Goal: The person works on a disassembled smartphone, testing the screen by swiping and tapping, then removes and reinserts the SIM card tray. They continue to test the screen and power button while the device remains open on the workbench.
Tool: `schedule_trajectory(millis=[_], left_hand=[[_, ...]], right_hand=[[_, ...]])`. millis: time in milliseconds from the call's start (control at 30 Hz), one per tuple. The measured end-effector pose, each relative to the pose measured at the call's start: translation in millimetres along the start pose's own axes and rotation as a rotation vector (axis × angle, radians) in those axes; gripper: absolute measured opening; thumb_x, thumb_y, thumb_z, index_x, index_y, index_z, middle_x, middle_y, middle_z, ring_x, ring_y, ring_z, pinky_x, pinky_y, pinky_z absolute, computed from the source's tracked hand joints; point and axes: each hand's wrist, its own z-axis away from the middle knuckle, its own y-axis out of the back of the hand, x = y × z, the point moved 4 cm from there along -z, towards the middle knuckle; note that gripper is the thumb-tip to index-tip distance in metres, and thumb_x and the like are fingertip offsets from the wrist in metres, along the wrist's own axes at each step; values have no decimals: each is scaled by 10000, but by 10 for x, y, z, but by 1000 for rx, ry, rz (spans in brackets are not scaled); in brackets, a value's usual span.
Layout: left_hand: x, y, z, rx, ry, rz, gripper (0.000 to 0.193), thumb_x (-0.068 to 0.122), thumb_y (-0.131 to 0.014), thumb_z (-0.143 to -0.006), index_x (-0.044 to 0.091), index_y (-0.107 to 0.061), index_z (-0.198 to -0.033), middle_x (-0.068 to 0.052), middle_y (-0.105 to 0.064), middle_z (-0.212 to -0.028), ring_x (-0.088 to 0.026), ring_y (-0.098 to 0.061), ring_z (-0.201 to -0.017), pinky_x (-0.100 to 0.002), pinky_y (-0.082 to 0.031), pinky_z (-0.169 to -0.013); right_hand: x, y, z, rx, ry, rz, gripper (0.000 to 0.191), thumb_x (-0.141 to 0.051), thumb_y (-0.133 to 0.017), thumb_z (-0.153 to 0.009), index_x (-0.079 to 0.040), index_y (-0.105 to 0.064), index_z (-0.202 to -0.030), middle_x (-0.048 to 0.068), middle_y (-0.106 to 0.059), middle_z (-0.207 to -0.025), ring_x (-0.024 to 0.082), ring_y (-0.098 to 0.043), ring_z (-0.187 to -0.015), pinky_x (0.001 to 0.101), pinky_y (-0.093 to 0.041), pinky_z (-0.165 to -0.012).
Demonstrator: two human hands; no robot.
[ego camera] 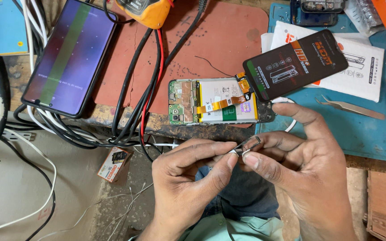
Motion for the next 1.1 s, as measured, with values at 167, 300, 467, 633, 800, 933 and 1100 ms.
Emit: schedule_trajectory(millis=[167,300,467,633,800,933,1100], left_hand=[[24,-10,-8,-29,-32,-96,231,11,-801,-878,-30,-792,-1105,-106,-768,-1001,-104,-704,-883,-226,-568,-783],[47,-25,-14,-63,-34,-115,221,29,-798,-883,-16,-795,-1099,-92,-775,-991,-95,-718,-884,-223,-573,-786],[92,-24,-16,-77,-34,-190,221,54,-802,-868,5,-803,-1084,-86,-794,-991,-89,-732,-873,-218,-577,-753],[122,-30,-13,-84,-41,-196,234,55,-800,-867,8,-804,-1096,-87,-798,-999,-92,-735,-881,-220,-579,-760],[115,-12,0,-81,-25,-157,227,36,-800,-873,4,-802,-1098,-89,-791,-989,-91,-729,-890,-220,-574,-778],[62,-13,8,-74,5,-90,227,10,-794,-876,-15,-793,-1102,-97,-778,-1001,-89,-719,-886,-219,-568,-771],[-57,-1,18,-78,119,101,232,1,-796,-881,-58,-777,-1105,-112,-770,-1013,-97,-705,-867,-223,-564,-771]], right_hand=[[-16,39,-31,-43,-31,114,695,66,-764,-845,11,-453,-1464,239,-761,-1006,224,-760,-951,319,-626,-814],[-38,77,-25,-63,-36,206,587,60,-786,-837,45,-557,-1377,212,-768,-1012,203,-765,-933,307,-632,-784],[-17,122,11,-38,-80,258,402,67,-799,-820,87,-695,-1208,170,-782,-947,167,-753,-844,268,-609,-731],[-13,141,34,-11,-98,297,323,60,-795,-832,88,-735,-1148,154,-800,-912,139,-758,-794,246,-610,-689],[-51,104,42,35,-72,387,333,55,-811,-811,78,-754,-1138,159,-813,-923,145,-766,-796,253,-615,-702],[-28,109,40,127,-144,415,327,57,-799,-742,67,-757,-1067,157,-820,-880,155,-774,-765,265,-630,-700],[-47,93,37,-28,-59,327,328,68,-796,-832,86,-734,-1154,174,-813,-953,164,-773,-829,280,-629,-730]])
